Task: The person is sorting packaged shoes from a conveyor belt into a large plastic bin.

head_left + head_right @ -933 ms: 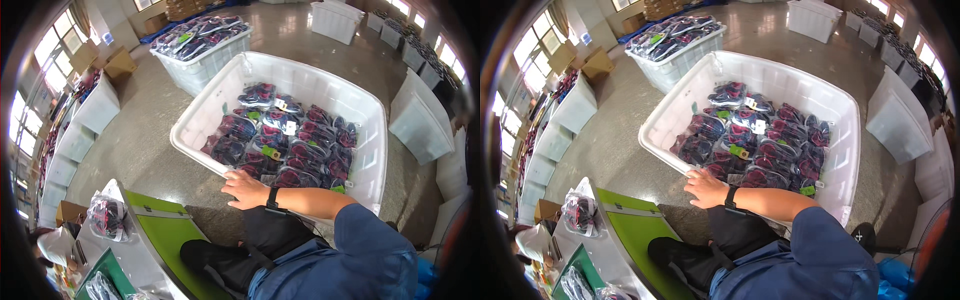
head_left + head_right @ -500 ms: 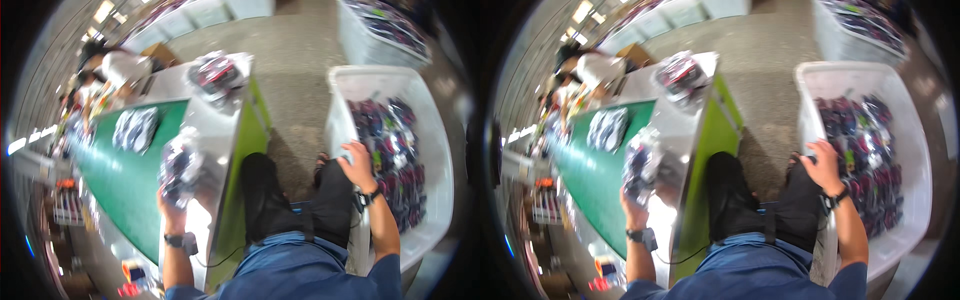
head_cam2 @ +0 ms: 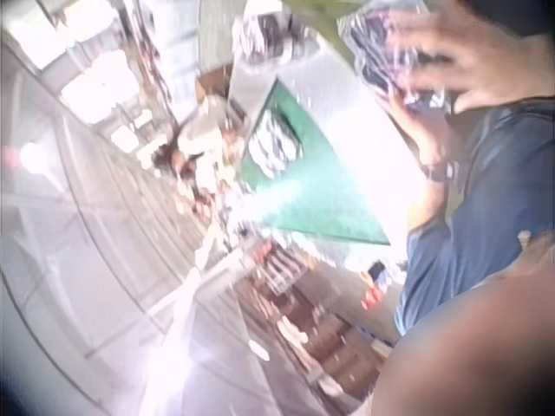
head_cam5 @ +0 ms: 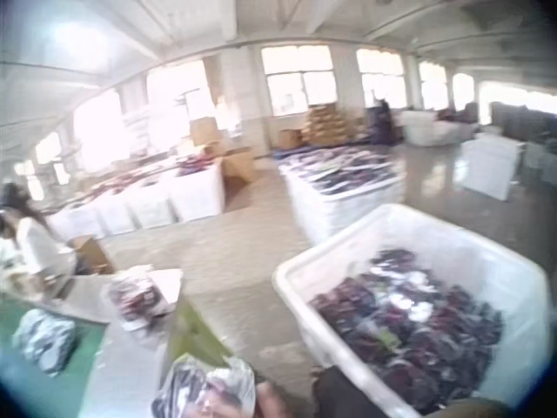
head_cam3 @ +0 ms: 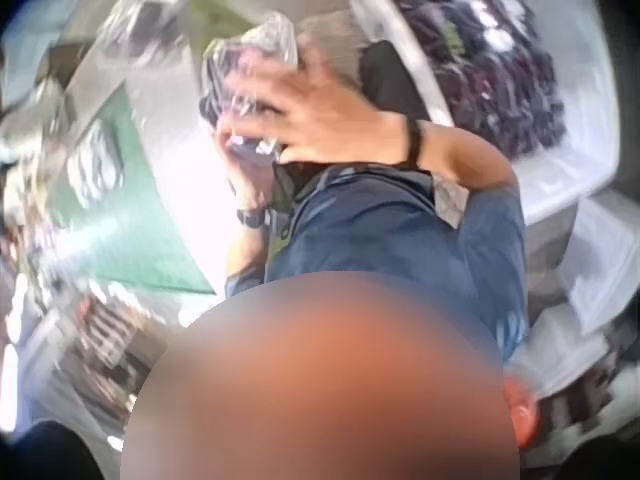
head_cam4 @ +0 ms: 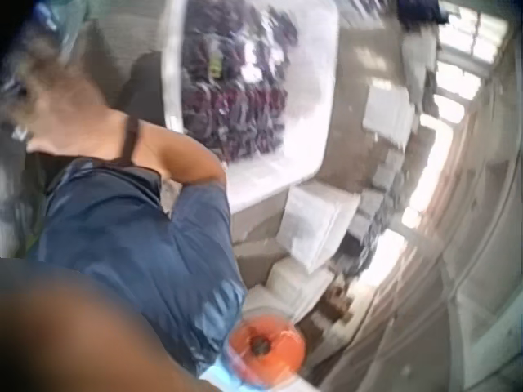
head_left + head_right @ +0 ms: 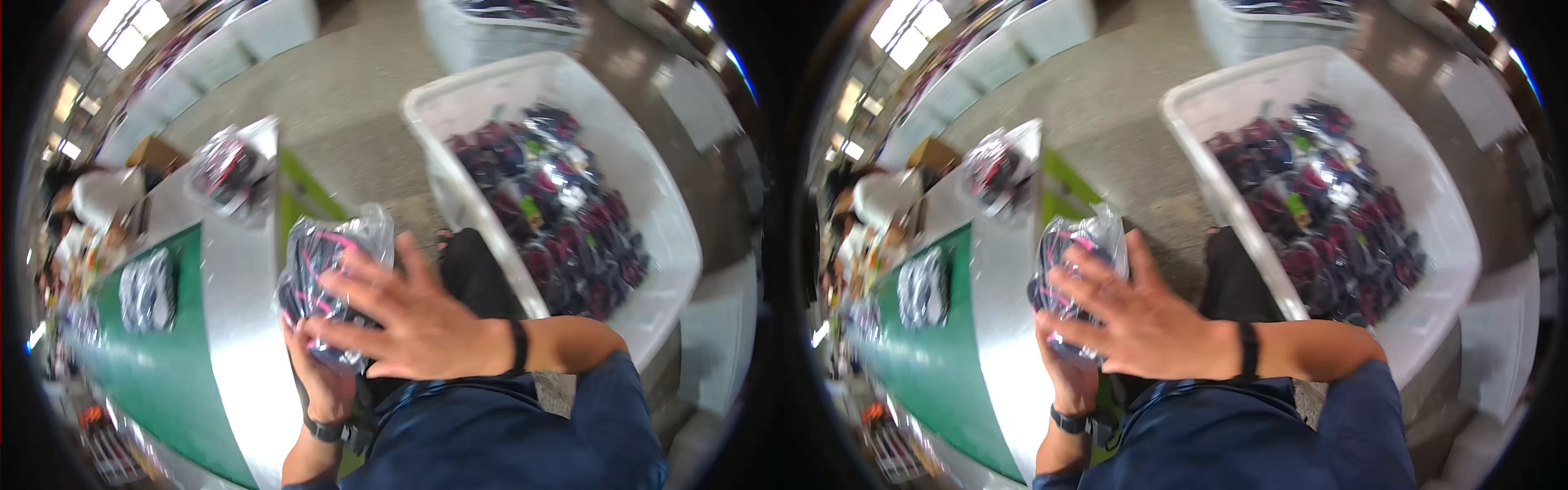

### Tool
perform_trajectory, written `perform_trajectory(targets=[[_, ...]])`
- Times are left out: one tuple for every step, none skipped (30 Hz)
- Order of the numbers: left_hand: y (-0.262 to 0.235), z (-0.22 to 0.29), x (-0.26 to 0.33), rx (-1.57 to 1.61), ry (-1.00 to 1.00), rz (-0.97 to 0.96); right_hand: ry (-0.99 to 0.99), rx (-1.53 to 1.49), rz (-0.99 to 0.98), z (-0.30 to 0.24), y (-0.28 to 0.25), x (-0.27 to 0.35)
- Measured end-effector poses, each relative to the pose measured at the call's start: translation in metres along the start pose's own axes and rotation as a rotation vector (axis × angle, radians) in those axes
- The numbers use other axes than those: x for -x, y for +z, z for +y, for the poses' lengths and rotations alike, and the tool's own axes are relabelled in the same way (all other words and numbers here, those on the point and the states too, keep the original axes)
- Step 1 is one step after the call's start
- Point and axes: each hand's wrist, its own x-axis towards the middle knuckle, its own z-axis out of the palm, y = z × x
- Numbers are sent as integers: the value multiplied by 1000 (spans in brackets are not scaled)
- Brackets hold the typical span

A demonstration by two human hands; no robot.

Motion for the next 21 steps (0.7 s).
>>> perform_trajectory(targets=[[9, -8, 6, -45, 45, -45, -28, 45, -14, -3, 12, 3], [16, -19, 9, -36, 24, -61, -22, 75, -28, 0, 22, 8], [25, -28, 12, -28, 11, -70, -33, 194, 47, 3, 26, 16], [34, -32, 16, -12, -4, -42, -18, 201, 50, 5, 21, 21], [40, -35, 18, -2, -12, -55, -7, 204, 52, 8, 15, 26], [46, -38, 18, -109, 2, -79, -5, 243, 34, 16, 7, 34], [50, -41, 18, -218, 20, -97, -5, 275, 17, 24, -4, 39], [59, -46, 17, -198, 111, -189, 11, 282, 38, 34, -22, 43], [71, -41, 24, -213, 72, -213, 39, 247, 64, 47, -37, 48], [64, -39, 22, -294, 115, -314, 83, 239, 80, 58, -52, 53], [57, -36, 19, -372, 159, -414, 127, 233, 94, 68, -67, 59], [57, -32, 17, -406, 136, -387, 145, 265, 158, 78, -81, 65], [51, -29, 14, -421, 99, -359, 161, 292, 224, 90, -93, 69], [41, -27, 11, -438, 63, -320, 171, 358, 262, 104, -103, 71], [33, -25, 10, -458, 24, -287, 187, 426, 304, 119, -113, 75], [28, -24, 10, -468, -10, -237, 216, 497, 358, 140, -121, 81], [20, -23, 9, -467, -10, -248, 249, 572, 415, 165, -126, 90], [11, -22, 7, -477, -68, -251, 369, 593, 396, 196, -132, 100], [7, -22, 5, -491, -129, -252, 493, 611, 376, 228, -135, 112], [9, -19, 6, -534, -150, -265, 627, 645, 325, 257, -137, 125], [4, -20, 7, -540, -168, -289, 754, 665, 275, 285, -133, 135]])
